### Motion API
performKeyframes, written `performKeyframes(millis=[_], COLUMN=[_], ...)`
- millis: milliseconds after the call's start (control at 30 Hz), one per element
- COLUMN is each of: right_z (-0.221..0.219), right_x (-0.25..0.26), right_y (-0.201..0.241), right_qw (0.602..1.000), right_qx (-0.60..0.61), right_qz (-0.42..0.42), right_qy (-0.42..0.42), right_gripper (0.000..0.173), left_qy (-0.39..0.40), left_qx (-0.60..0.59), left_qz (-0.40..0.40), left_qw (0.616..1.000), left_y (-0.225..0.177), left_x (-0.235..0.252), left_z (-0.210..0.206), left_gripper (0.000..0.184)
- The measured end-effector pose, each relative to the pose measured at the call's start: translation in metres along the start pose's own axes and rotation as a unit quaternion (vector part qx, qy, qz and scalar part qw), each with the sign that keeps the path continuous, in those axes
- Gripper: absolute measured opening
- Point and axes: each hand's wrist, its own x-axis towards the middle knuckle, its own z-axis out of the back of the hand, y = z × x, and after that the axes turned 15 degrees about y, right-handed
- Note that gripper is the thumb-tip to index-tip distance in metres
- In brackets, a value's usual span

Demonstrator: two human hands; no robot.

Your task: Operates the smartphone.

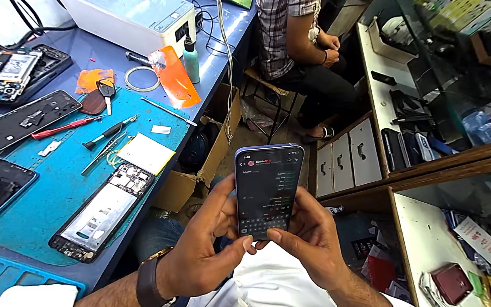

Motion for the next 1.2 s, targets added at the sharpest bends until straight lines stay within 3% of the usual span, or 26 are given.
performKeyframes(millis=[1200], right_z=[-0.0013], right_x=[0.0019], right_y=[0.0006], right_qw=[1.0], right_qx=[-0.011], right_qz=[-0.012], right_qy=[-0.009], right_gripper=[0.048], left_qy=[-0.007], left_qx=[-0.008], left_qz=[0.004], left_qw=[1.0], left_y=[-0.0011], left_x=[-0.0003], left_z=[0.0008], left_gripper=[0.082])
